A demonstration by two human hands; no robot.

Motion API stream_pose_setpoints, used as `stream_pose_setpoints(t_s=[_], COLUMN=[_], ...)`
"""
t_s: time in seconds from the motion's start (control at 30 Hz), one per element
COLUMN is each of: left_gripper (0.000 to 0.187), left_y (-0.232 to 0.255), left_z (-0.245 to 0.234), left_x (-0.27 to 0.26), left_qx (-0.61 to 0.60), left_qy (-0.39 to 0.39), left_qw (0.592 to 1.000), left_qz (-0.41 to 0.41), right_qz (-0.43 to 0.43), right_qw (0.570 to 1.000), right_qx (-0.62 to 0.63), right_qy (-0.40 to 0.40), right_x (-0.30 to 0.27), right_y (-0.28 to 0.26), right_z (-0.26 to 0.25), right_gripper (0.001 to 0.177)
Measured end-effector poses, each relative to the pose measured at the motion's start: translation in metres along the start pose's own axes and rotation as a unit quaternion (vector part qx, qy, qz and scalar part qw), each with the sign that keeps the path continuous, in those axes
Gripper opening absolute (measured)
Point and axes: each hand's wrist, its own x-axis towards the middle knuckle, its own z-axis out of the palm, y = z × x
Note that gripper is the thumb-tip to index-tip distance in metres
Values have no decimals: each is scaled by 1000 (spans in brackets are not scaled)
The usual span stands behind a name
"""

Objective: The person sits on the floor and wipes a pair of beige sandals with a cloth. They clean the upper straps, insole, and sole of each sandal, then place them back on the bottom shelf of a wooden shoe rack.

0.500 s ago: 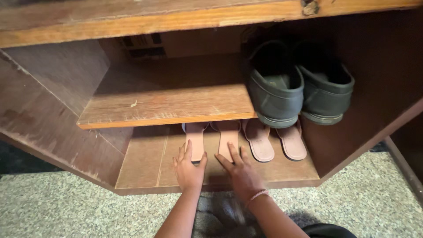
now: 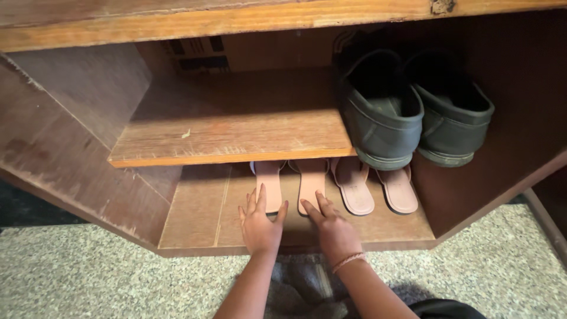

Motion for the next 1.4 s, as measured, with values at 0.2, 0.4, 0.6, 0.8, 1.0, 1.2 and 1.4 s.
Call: stream_pose_setpoints(t_s=[0.2,0.4,0.6,0.8,1.0,1.2,1.4], left_gripper=[90,62,20,42,33,69,55], left_y=[8,24,51,84,103,137,178], left_z=[-14,-22,-44,-65,-60,-58,-53], left_x=[-12,-50,-98,-132,-151,-157,-153], left_qx=[-33,-98,-135,-36,-148,-122,-189], left_qy=[39,121,136,-148,-97,-113,-100], left_qw=[996,982,955,988,969,961,950], left_qz=[67,108,225,17,173,222,229], right_qz=[51,42,203,186,220,221,96], right_qw=[993,979,965,908,895,895,982], right_qx=[99,172,115,71,-100,-62,161], right_qy=[38,96,-120,-368,-375,-382,-2], right_x=[-14,-38,-80,-126,-133,-138,-153], right_y=[-11,-12,-14,-30,-45,-32,21], right_z=[-33,-64,-84,-107,-112,-99,-49], right_gripper=[43,32,31,61,81,38,28])
